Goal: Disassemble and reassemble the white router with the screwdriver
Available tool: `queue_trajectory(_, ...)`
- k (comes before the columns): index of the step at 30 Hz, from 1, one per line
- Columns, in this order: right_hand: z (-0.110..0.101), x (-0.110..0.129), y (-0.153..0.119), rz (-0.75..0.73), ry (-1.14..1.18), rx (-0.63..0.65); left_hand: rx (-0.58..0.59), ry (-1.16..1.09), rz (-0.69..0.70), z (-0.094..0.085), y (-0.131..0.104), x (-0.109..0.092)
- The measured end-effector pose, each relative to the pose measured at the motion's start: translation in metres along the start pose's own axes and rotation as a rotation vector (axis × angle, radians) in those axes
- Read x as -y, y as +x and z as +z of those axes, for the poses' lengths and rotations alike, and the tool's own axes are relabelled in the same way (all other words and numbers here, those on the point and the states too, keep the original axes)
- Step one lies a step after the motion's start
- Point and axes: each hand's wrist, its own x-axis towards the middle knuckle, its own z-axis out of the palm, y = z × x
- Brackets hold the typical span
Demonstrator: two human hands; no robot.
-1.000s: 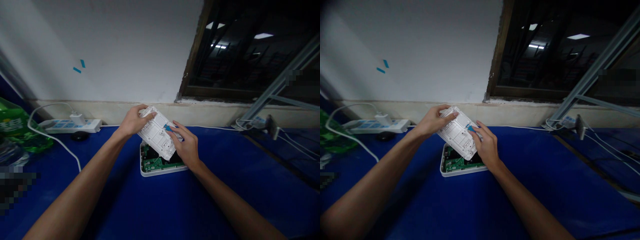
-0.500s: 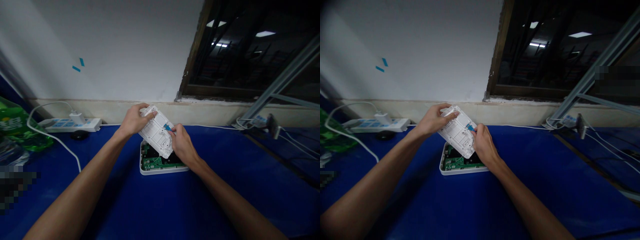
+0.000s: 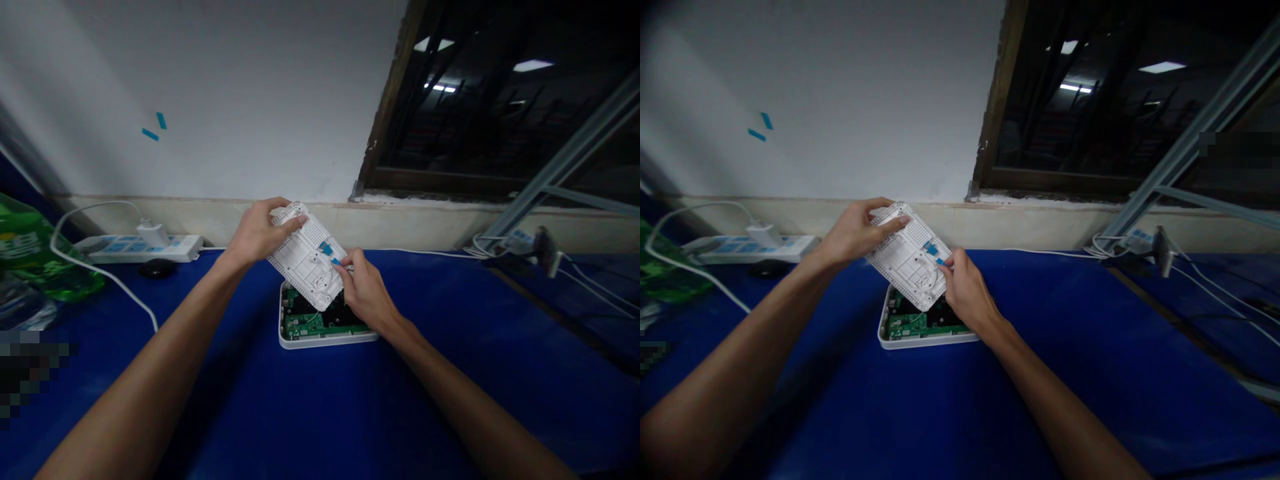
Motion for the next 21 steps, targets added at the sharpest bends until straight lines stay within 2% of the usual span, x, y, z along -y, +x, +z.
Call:
queue_trajectory(4,-0.004,0.01,-0.001,-0.01,0.108,-0.124,-0.089,0.053,0.035,0.001,-0.001,-0.003)
queue_trajectory(8,-0.017,0.01,-0.005,0.022,0.209,-0.258,-0.144,0.099,0.005,0.0,-0.001,-0.003)
queue_trajectory(11,-0.028,0.001,-0.01,0.093,0.341,-0.228,-0.195,0.049,-0.025,-0.003,0.001,0.003)
queue_trajectory(14,-0.035,-0.008,-0.009,0.189,0.477,-0.183,-0.228,-0.112,-0.03,0.0,0.004,0.01)
queue_trajectory(16,-0.037,-0.009,-0.005,0.313,0.582,-0.207,-0.222,-0.253,-0.044,0.009,0.004,0.01)
queue_trajectory(19,-0.039,-0.008,0.003,0.485,0.762,-0.203,-0.163,-0.442,-0.094,0.033,-0.003,0.0)
queue_trajectory(21,-0.044,-0.012,0.007,0.537,0.827,-0.236,-0.035,-0.533,-0.11,0.05,-0.012,-0.014)
